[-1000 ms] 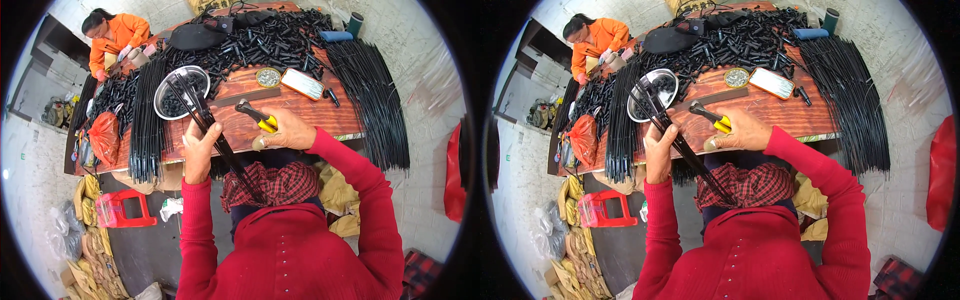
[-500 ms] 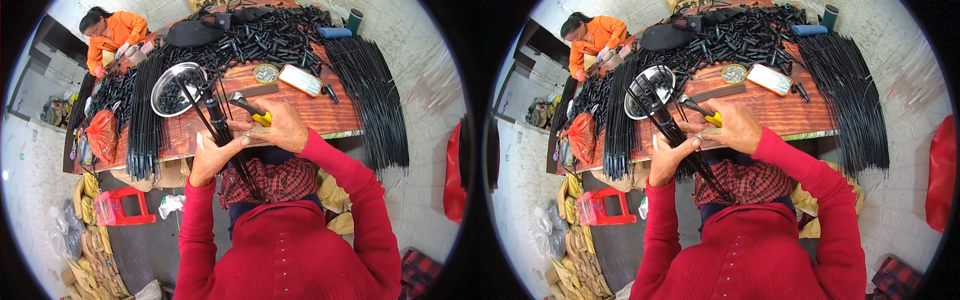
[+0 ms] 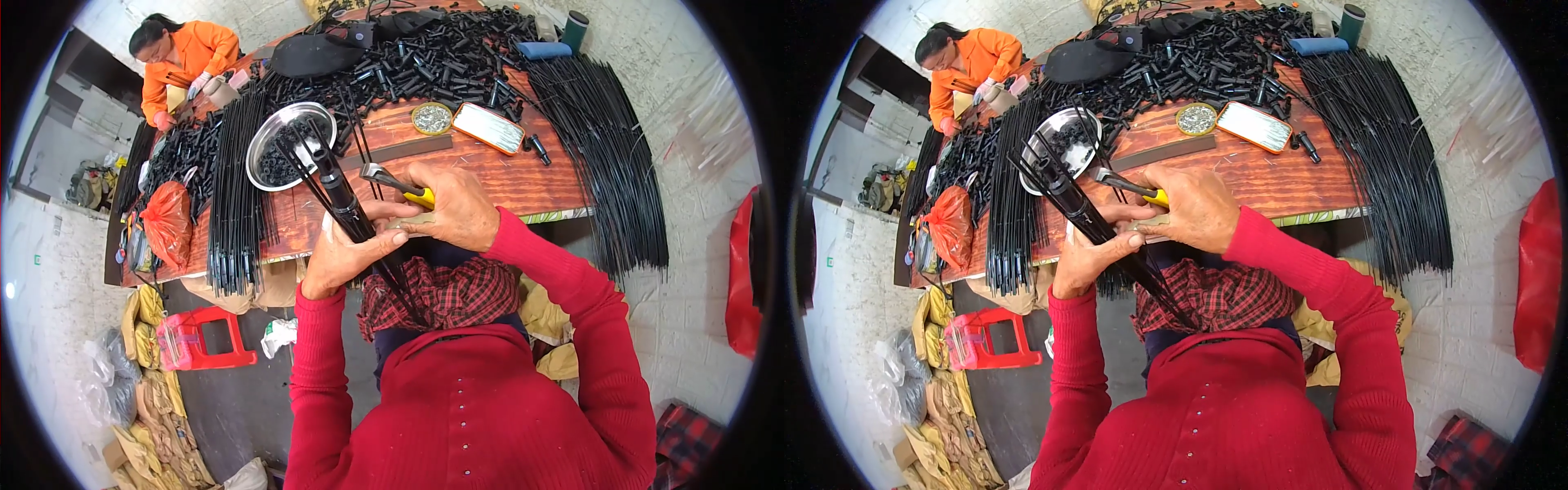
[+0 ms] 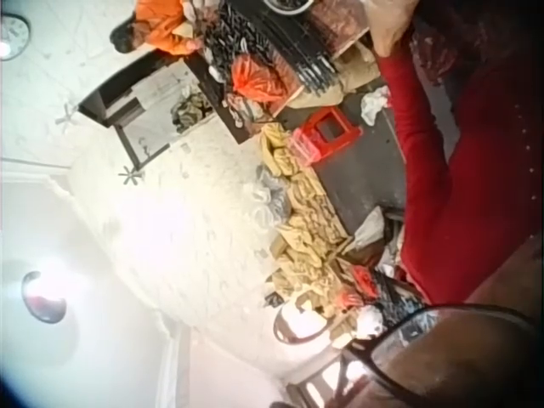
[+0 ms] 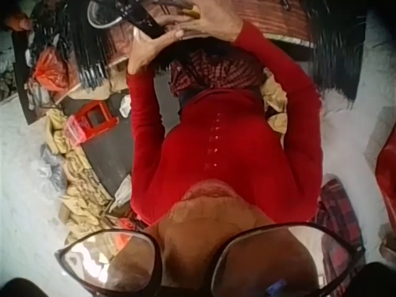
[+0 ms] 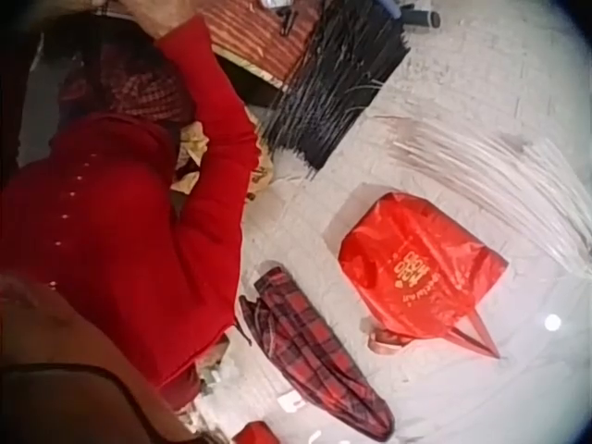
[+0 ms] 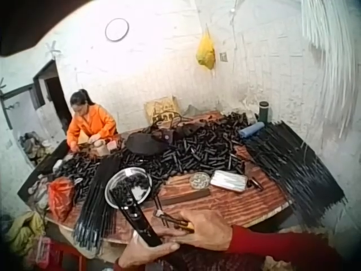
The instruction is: Bundling multiple black cables together using small wires and trimming the ends with pliers.
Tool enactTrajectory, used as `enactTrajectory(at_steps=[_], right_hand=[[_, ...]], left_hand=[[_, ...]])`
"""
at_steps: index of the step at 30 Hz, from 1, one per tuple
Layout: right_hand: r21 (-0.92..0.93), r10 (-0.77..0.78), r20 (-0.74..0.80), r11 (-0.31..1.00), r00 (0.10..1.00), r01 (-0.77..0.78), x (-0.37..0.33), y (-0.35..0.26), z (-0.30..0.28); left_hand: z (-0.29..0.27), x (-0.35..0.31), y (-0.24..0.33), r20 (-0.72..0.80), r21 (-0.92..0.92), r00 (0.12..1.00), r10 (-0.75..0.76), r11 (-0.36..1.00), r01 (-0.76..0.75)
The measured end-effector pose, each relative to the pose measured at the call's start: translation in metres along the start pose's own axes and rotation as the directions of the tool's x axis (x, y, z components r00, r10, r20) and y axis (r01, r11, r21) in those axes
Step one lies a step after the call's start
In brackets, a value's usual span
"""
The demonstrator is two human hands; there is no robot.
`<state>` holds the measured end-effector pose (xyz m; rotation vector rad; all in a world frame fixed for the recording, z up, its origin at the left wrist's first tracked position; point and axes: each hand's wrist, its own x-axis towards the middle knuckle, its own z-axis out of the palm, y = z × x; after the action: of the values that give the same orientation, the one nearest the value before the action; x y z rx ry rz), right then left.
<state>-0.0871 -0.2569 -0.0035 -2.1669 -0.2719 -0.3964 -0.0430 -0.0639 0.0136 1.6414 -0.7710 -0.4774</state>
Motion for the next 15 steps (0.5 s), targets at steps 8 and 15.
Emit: enactTrajectory(at_steps=[8, 15], right_hand=[[-0.097, -0.076, -0.046, 0.993, 0.996, 0.071, -0.003, 0.0, 0.001], [-0.141, -0.071, -0.01, 0.988, 0.997, 0.069, -0.005, -0.005, 0.001]], left_hand=[[0.002, -0.002, -0.004, -0.068, -0.034, 0.998, -0.016, 0.999, 0.014], [-0.009, -0.002, -0.008, 0.072, 0.117, 0.996, -0.05, 0.992, 0.041]])
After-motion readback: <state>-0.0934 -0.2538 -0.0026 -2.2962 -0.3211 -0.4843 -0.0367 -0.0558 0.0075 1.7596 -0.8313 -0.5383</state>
